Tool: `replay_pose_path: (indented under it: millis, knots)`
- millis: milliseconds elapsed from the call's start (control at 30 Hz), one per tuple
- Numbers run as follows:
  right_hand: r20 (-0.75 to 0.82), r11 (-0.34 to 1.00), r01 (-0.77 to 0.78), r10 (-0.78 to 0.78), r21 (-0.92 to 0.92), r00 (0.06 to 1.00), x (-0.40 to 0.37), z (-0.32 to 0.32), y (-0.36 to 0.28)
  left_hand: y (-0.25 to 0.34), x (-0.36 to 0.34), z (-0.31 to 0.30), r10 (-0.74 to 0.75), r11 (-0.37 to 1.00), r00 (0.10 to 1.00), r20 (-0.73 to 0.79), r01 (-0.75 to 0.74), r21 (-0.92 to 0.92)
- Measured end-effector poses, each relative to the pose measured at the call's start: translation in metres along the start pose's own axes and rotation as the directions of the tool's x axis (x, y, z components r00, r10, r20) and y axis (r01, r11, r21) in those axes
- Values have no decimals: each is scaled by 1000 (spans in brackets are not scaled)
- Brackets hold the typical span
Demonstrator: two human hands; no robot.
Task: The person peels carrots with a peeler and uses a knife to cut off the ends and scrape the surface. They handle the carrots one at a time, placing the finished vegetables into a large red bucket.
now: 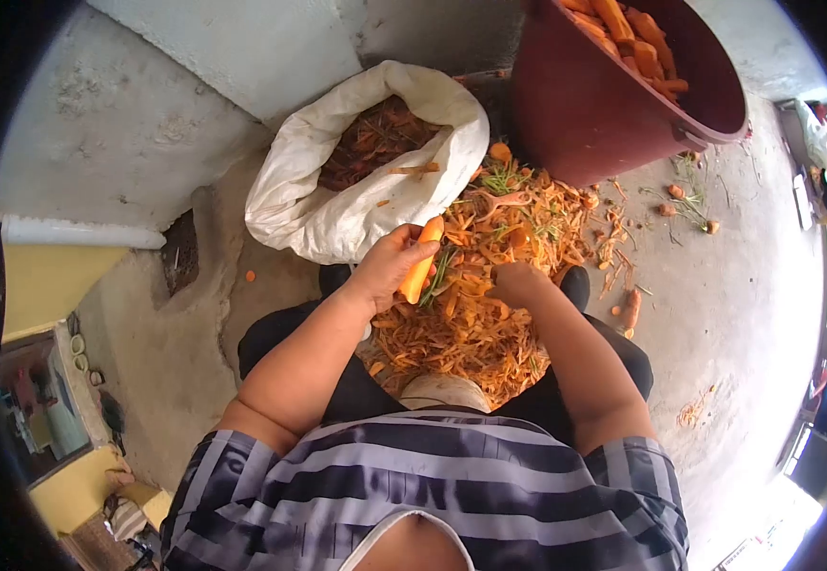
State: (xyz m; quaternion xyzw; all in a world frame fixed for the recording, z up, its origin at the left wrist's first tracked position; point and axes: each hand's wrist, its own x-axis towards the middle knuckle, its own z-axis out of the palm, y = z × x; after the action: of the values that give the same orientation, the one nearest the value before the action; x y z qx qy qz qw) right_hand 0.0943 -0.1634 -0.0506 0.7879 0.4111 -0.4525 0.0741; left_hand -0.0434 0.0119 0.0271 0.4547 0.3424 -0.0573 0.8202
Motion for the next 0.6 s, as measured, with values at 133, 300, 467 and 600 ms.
replay_pose_path:
  millis: [133,300,467,600]
  knots:
    - [-191,970,15,33,242,981,-72,-49,-4,-1,0,5,63,998,990,129,-64,-1]
    - [-438,731,124,255,671,862,-83,-40,14,3,5,17,66,998,973,220,-65,-13]
    - [-333,519,232,109,823,937,-76,-62,3,-5,19,26,150,981,942,301,-180,73]
    - [-395,505,338,5,794,919,-57,-60,8,-2,22,33,143,963,928,345,-211,168]
